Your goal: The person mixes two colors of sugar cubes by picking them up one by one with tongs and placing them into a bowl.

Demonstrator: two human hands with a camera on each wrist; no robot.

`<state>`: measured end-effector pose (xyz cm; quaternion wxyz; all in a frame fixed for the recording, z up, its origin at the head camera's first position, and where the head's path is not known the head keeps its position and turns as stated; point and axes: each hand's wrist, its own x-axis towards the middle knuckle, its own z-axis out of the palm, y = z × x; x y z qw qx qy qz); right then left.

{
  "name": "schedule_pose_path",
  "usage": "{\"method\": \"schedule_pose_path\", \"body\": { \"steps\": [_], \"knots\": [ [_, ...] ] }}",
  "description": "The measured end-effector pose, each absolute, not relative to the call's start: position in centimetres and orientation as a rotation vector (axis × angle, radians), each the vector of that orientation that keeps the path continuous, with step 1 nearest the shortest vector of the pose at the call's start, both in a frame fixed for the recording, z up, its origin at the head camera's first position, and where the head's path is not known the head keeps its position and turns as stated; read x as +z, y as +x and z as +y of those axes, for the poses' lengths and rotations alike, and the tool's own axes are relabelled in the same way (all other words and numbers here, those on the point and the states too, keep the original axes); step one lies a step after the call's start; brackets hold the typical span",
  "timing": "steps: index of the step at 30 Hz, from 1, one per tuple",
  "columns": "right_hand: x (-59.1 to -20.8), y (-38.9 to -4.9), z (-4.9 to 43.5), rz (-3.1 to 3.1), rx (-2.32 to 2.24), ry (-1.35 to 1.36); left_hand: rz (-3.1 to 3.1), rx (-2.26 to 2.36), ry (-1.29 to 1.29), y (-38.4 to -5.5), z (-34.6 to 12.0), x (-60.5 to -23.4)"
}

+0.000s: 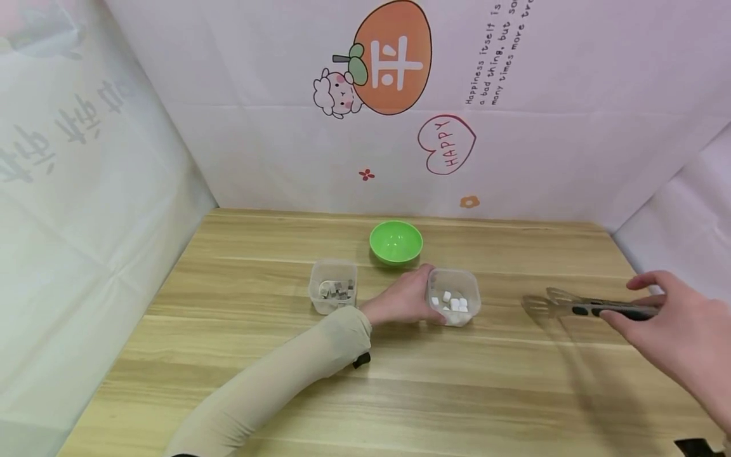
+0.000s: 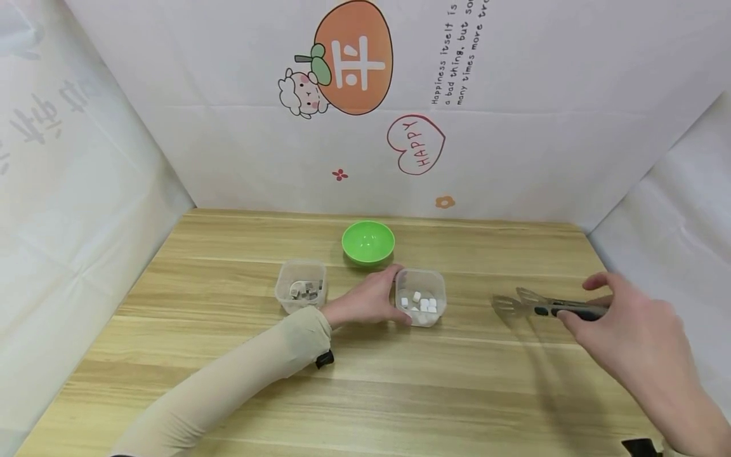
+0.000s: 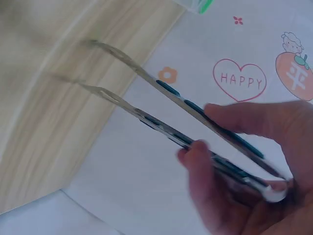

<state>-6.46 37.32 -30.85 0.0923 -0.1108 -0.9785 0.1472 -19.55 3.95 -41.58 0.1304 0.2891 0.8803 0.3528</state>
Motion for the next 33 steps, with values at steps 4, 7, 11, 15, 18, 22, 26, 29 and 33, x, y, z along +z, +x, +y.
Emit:
{"method": "schedule_pose_path", "body": {
  "steps": [4,7,11,15,18,22,26,29,33],
  "knots": [
    [-30.4,-6.6,36.4,-2.719,0.593,-0.316,2.549,1.036,0.833,-19.5,3.9,-41.7],
    [-29.9,-6.5,36.1,-2.627,0.739,-0.314,2.552,1.033,0.830,-19.5,3.8,-41.6],
    [-29.7,-6.5,35.9,-2.592,0.876,-0.269,2.557,1.025,0.834,-19.4,3.6,-41.5],
    [-30.2,-6.6,35.7,-2.603,1.007,-0.082,2.554,1.029,0.837,-19.5,3.6,-41.5],
    [-30.4,-6.7,35.8,-2.569,1.179,0.060,2.552,1.032,0.833,-19.6,3.5,-41.5],
    [-30.7,-7.0,35.9,-2.400,1.486,0.216,2.548,1.038,0.833,-19.6,3.5,-41.6],
    [-30.8,-7.1,35.4,-2.369,1.447,0.224,2.543,1.052,0.831,-19.6,3.4,-41.7],
    [-30.7,-7.0,35.0,-2.330,1.461,0.183,2.539,1.061,0.832,-19.6,3.4,-41.6],
    [-30.7,-7.2,34.6,-2.121,1.708,0.148,2.532,1.053,0.823,-19.5,3.3,-41.4]
  ]
}}
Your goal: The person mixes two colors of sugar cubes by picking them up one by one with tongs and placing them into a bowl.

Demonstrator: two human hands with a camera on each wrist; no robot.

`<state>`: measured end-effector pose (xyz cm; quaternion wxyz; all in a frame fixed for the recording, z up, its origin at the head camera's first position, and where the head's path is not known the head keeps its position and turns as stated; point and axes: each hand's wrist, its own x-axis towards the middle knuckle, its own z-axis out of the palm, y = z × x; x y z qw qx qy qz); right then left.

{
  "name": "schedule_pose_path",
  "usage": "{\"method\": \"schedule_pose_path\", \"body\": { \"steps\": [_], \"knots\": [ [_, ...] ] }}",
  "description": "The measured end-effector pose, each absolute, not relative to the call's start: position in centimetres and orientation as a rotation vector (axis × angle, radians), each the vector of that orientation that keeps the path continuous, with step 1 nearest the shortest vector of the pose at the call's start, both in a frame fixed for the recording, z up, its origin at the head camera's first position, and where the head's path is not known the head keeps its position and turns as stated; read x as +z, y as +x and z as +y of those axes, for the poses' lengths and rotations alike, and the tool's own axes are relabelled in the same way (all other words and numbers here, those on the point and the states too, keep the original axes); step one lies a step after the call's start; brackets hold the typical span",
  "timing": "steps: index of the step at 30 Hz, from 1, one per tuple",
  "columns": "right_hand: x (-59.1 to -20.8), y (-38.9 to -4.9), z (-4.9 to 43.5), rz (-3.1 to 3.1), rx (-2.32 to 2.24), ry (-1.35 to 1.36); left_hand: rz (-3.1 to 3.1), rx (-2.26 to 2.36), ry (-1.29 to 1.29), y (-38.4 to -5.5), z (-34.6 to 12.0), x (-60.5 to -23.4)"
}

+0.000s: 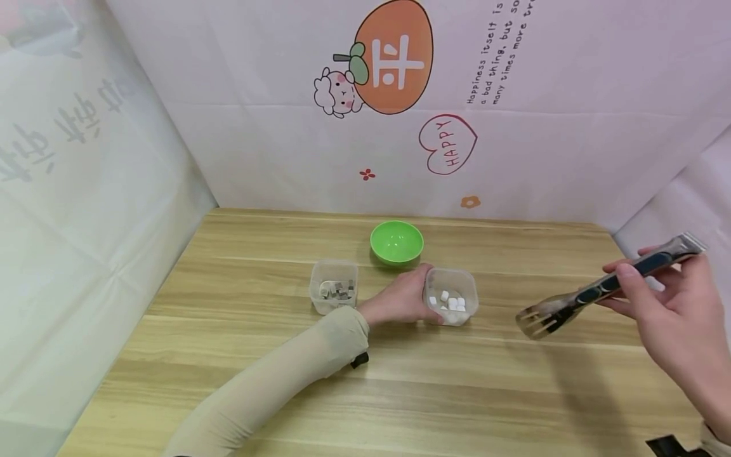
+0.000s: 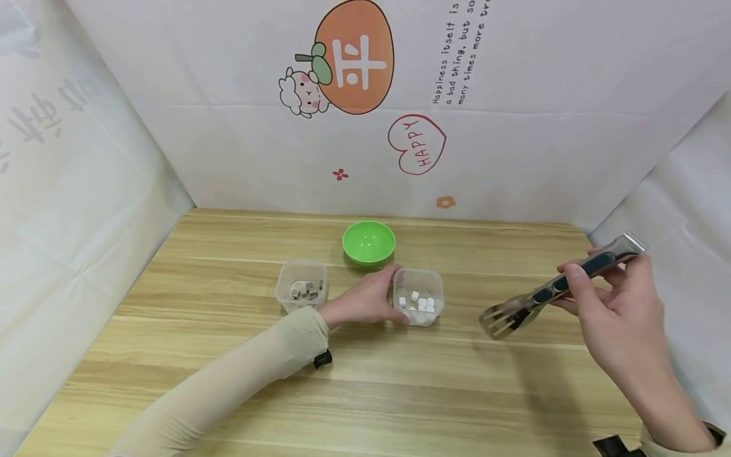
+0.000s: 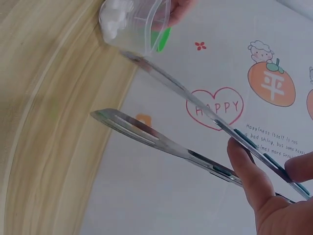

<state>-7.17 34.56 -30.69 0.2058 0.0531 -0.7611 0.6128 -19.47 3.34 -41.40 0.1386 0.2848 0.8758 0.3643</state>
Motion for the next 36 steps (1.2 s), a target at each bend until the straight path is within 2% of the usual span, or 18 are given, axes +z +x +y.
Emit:
{"method": "schedule_pose_path", "body": {
  "steps": [10,21,29,36],
  "knots": [
    [-29.2,-6.8,33.6,-2.365,1.423,-0.256,2.546,1.020,0.810,-19.5,3.6,-41.3],
    [-29.5,-6.4,33.1,-2.561,1.273,-0.244,2.554,1.023,0.786,-19.5,3.8,-41.5],
    [-30.1,-6.8,32.2,-2.576,1.333,0.167,2.553,1.029,0.789,-19.5,3.8,-41.7],
    [-29.6,-7.0,32.1,-2.603,1.308,-0.054,2.549,1.048,0.814,-19.5,3.7,-41.6]
  ]
}}
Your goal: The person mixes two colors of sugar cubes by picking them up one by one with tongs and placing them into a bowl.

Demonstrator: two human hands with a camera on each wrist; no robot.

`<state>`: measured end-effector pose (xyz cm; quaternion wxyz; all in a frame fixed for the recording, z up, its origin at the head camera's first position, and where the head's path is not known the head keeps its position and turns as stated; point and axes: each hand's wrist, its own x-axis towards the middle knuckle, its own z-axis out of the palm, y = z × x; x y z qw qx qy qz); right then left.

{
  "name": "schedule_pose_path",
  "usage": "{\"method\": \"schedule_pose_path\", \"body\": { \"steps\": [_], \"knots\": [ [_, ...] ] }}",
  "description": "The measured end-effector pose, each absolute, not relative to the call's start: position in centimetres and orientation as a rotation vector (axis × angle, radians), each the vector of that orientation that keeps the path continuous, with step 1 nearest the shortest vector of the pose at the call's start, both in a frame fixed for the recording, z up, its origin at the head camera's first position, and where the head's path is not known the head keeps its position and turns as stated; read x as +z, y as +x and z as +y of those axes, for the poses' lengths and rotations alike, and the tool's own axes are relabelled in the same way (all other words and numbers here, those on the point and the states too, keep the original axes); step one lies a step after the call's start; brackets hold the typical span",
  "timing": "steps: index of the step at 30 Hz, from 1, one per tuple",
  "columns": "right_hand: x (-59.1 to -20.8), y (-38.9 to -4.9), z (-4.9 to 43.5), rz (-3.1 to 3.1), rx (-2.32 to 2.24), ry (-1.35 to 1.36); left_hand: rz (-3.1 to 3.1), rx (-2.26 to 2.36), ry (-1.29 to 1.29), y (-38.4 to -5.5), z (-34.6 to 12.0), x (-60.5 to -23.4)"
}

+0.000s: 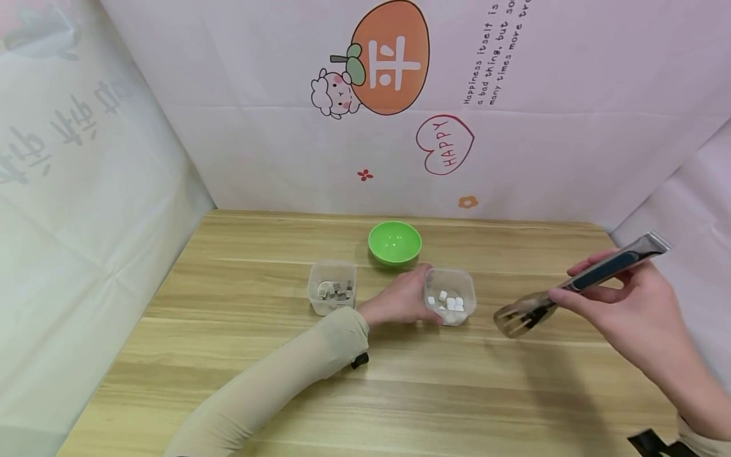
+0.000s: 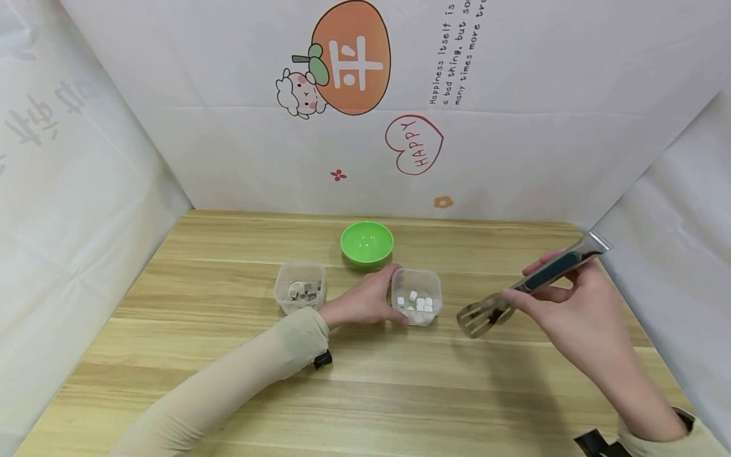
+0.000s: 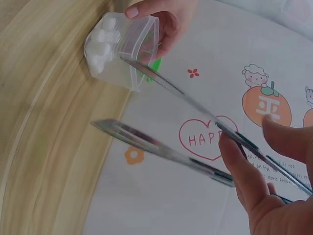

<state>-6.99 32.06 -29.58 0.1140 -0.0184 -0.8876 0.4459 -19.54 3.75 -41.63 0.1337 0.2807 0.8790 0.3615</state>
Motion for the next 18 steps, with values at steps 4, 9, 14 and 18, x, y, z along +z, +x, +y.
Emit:
{"method": "schedule_pose_path", "body": {
  "steps": [4,9,14,18],
  "knots": [
    [-29.6,-6.8,31.9,-2.557,1.285,-0.105,2.546,1.049,0.822,-19.6,3.7,-41.7],
    [-29.6,-6.6,31.7,-2.505,1.268,-0.081,2.541,1.049,0.825,-19.6,3.7,-41.7],
    [-29.6,-6.7,31.1,-2.519,1.224,-0.030,2.543,1.041,0.820,-19.6,3.6,-41.6],
    [-29.8,-7.1,30.5,-2.465,1.200,0.102,2.545,1.043,0.824,-19.6,3.7,-41.7]
  ]
}}
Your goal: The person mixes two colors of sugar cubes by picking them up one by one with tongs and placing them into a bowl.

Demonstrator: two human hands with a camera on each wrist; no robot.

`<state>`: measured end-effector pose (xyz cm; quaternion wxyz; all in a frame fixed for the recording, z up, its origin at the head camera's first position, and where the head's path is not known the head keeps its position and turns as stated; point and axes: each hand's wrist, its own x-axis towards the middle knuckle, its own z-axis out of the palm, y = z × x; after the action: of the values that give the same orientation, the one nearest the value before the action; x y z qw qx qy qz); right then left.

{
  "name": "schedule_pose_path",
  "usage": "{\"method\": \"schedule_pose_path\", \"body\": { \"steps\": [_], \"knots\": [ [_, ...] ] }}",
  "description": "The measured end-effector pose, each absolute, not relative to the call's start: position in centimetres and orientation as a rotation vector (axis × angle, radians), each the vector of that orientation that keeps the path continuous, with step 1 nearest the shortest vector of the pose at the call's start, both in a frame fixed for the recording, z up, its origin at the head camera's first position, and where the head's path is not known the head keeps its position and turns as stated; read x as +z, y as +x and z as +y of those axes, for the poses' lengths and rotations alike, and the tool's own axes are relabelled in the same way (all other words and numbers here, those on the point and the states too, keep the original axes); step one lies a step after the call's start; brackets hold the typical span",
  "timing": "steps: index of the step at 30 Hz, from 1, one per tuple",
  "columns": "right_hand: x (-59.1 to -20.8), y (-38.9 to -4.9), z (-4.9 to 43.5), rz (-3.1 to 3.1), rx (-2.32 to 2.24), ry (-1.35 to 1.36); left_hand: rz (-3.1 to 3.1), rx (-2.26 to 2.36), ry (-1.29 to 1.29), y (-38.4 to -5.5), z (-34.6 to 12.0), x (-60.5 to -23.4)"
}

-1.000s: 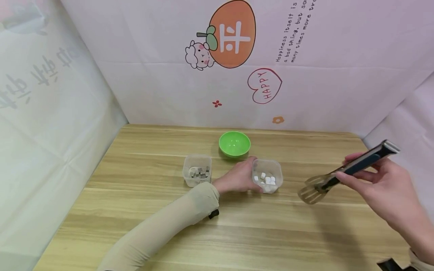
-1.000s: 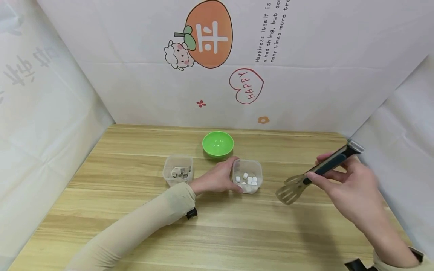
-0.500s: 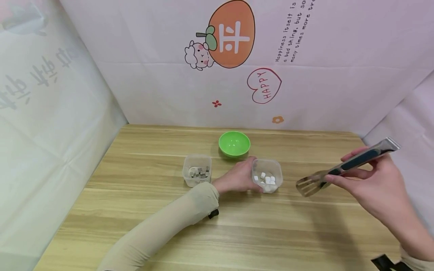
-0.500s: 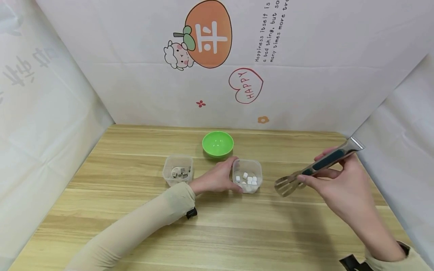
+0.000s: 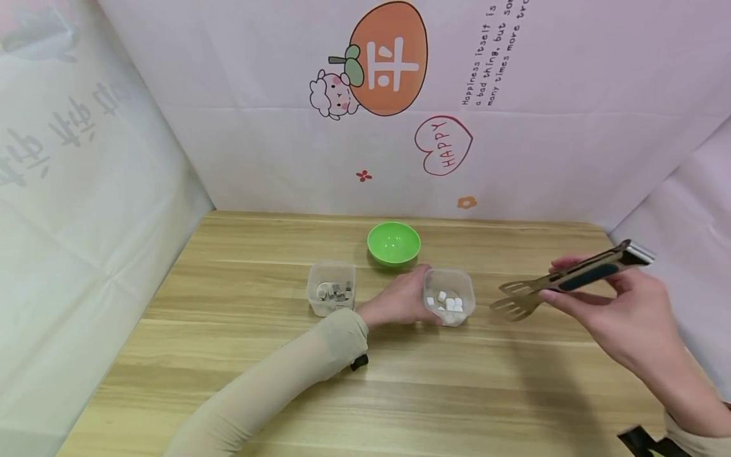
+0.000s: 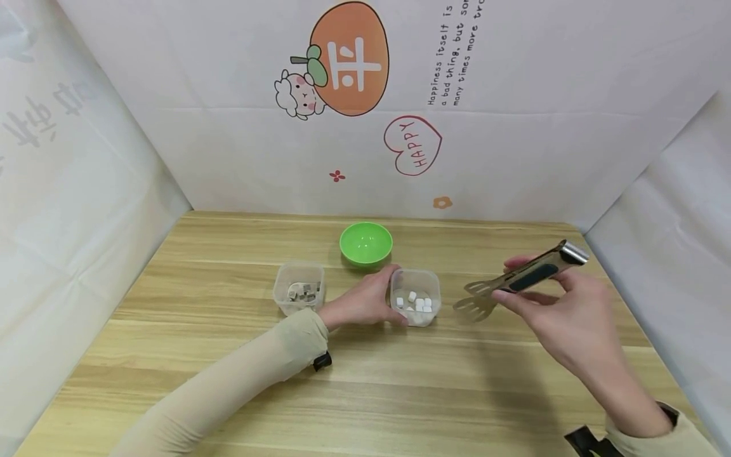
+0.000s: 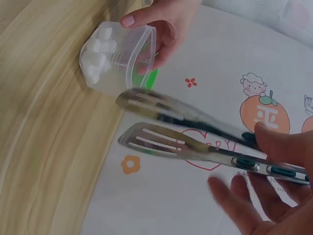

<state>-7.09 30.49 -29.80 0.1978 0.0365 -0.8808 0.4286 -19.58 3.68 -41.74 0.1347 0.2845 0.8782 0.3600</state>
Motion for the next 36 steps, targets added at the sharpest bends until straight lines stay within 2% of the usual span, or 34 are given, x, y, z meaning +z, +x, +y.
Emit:
{"method": "schedule_pose_path", "body": {
  "steps": [3,11,19,36],
  "knots": [
    [-29.8,-7.3,30.2,-2.432,1.253,0.152,2.547,1.050,0.825,-19.6,3.7,-41.8],
    [-29.5,-7.7,29.0,-2.455,1.294,0.026,2.553,1.058,0.797,-19.5,3.8,-41.8],
    [-30.0,-9.0,28.5,-2.430,1.201,0.191,2.535,1.097,0.754,-19.2,3.5,-41.8],
    [-31.0,-11.2,26.4,-2.400,1.185,0.298,2.510,1.192,0.648,-18.7,2.4,-42.2]
  ]
}}
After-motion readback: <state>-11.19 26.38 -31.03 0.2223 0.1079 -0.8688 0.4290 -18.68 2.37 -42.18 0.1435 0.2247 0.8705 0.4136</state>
